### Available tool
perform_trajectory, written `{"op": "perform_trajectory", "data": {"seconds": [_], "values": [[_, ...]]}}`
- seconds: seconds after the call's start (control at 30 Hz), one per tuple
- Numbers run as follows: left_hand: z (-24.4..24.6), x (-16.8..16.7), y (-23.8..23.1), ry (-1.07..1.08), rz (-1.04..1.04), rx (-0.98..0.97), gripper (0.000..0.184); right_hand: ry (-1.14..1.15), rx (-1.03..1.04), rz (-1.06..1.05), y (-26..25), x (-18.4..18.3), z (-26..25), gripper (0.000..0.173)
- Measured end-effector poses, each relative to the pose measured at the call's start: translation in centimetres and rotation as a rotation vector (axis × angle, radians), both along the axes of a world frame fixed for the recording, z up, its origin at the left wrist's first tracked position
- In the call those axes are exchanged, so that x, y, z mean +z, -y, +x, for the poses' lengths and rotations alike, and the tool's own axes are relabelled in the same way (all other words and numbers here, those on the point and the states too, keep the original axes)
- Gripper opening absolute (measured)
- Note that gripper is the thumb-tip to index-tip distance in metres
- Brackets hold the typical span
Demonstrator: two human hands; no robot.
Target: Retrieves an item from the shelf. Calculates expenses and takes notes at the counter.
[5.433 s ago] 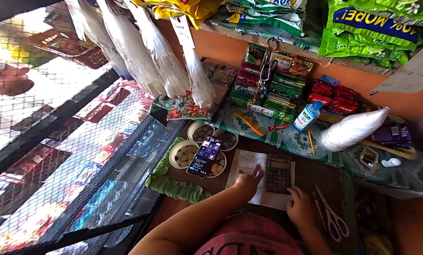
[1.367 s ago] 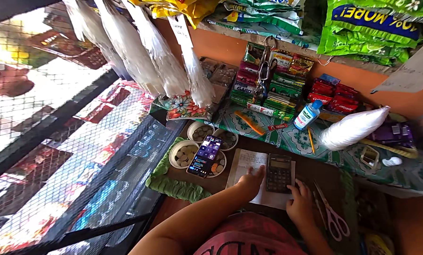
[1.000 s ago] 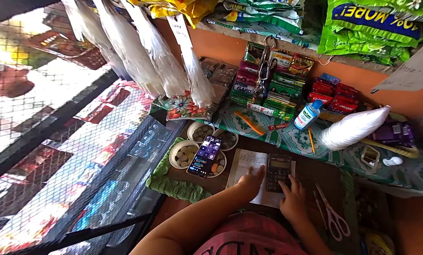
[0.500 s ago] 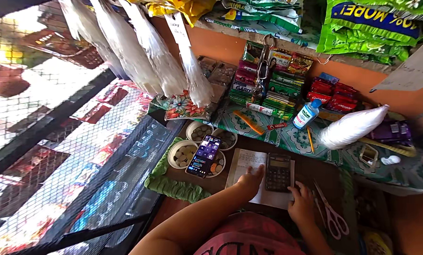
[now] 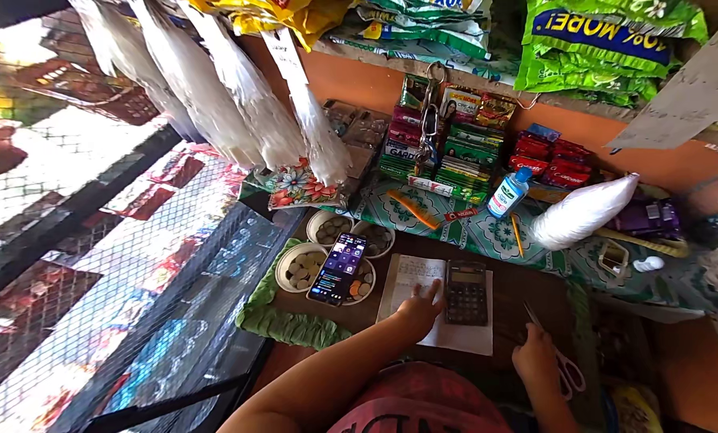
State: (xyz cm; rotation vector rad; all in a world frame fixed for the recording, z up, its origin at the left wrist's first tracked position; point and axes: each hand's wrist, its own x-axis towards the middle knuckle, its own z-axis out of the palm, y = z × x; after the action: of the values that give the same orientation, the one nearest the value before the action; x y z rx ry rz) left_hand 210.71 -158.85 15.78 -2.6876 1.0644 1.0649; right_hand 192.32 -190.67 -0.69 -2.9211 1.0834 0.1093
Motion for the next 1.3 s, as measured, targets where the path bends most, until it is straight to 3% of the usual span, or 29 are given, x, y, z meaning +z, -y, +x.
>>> {"op": "perform_trajectory", "data": {"seconds": [0.1, 0.2, 0.33, 0.43, 0.5, 0.57, 0.67, 0.77, 0.9, 1.07, 1.2, 1.3], "values": [[0.0, -0.4, -0.1, 0.001, -0.003, -0.017, 0.092, -0.040, -0.015, 0.028, -0.8, 0.0, 0.2, 0.069], [0.0, -1.2, -0.2, 0.019, -0.011, -0.008, 0.092, -0.025, 0.009, 0.108, -1.8, 1.6, 1.0, 0.050], [-0.2, -0.5, -0.9, 0.017, -0.071, 0.003, 0.095, 0.358, 0.125, 0.359, -2.9, 5.5, 3.4, 0.036], [-0.4, -0.5, -1.8, 0.031, -0.110, 0.012, 0.094, 0.536, 0.108, 0.698, -5.5, 10.7, 6.1, 0.040], [-0.6, -1.0, -2.6, 0.042, -0.130, 0.033, 0.087, 0.536, 0.055, 0.987, -7.9, 13.4, 7.7, 0.041], [-0.8, -1.5, -3.5, 0.047, -0.128, 0.070, 0.076, 0.509, -0.061, 1.322, -9.8, 13.7, 9.0, 0.042], [-0.8, -1.9, -4.6, 0.043, -0.135, 0.128, 0.079, 0.495, -0.195, 1.790, -13.1, 12.9, 11.4, 0.029], [-0.3, -2.3, -5.2, 0.033, -0.161, 0.146, 0.082, 0.485, -0.224, 2.100, -15.8, 12.5, 13.9, 0.048], [0.2, -2.4, -5.5, 0.024, -0.187, 0.149, 0.086, 0.549, -0.222, 2.138, -18.9, 11.6, 17.8, 0.073], [0.6, -2.0, -5.8, -0.008, -0.186, 0.134, 0.093, 1.066, -0.312, 2.099, -18.5, 13.5, 20.9, 0.040], [0.9, -1.8, -5.6, -0.031, -0.168, 0.121, 0.097, 1.235, -0.275, 2.096, -15.9, 14.1, 21.7, 0.033], [1.0, -1.6, -5.4, -0.039, -0.151, 0.105, 0.099, 1.230, -0.331, 2.056, -16.0, 12.3, 20.8, 0.034]]}}
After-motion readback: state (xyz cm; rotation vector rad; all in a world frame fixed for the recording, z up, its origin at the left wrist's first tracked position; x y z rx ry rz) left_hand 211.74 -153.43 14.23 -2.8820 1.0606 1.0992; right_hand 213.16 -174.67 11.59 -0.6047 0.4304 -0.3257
